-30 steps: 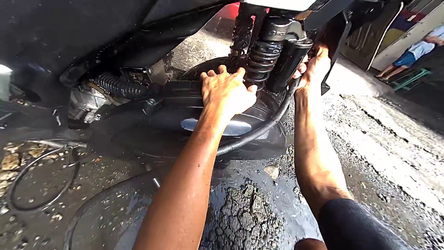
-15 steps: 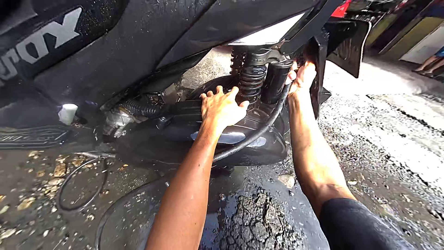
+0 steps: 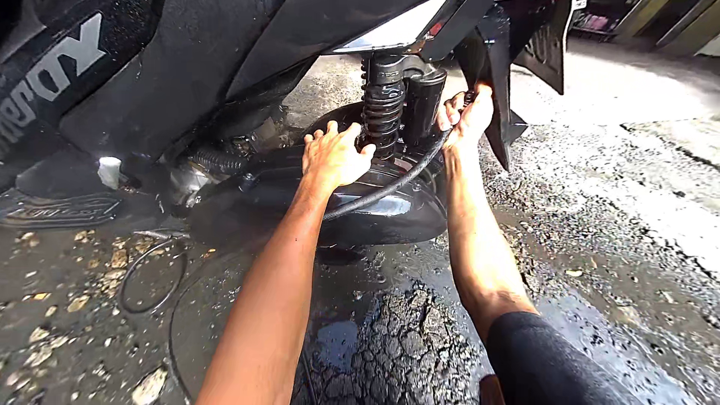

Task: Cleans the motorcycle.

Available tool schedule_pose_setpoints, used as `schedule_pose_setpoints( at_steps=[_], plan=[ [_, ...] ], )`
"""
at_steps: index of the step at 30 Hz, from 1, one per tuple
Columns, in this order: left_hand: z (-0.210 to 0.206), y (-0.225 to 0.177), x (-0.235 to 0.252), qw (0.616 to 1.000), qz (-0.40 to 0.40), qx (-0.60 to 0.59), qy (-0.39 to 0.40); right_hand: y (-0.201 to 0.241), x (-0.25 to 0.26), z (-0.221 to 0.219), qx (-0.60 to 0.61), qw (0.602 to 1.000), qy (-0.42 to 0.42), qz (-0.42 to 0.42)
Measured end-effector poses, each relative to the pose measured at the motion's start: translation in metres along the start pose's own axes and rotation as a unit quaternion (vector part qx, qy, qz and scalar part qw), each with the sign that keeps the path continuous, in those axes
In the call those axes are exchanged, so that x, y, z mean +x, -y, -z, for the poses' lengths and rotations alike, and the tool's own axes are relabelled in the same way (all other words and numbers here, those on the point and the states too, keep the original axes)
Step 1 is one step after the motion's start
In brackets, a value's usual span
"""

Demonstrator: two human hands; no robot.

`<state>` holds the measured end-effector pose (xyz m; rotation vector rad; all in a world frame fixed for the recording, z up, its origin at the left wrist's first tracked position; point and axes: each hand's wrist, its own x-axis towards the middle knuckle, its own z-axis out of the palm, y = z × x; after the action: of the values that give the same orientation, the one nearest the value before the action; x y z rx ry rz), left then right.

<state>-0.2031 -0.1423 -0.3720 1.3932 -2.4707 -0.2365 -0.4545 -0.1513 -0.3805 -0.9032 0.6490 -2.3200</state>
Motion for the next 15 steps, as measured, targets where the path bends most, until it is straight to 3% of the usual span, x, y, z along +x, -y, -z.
schedule_pose_setpoints(
  at_steps=[8, 15],
  plan=[
    [0.001, 0.0, 0.0, 1.0, 0.008, 0.004, 0.006, -0.002, -0.002, 0.017, 0.135, 0.989, 0.049, -0.018],
    [0.001, 0.0, 0.001, 1.0, 0.006, 0.007, 0.009, -0.008, 0.008, 0.017, 0.161, 0.981, 0.102, -0.027]
  ],
)
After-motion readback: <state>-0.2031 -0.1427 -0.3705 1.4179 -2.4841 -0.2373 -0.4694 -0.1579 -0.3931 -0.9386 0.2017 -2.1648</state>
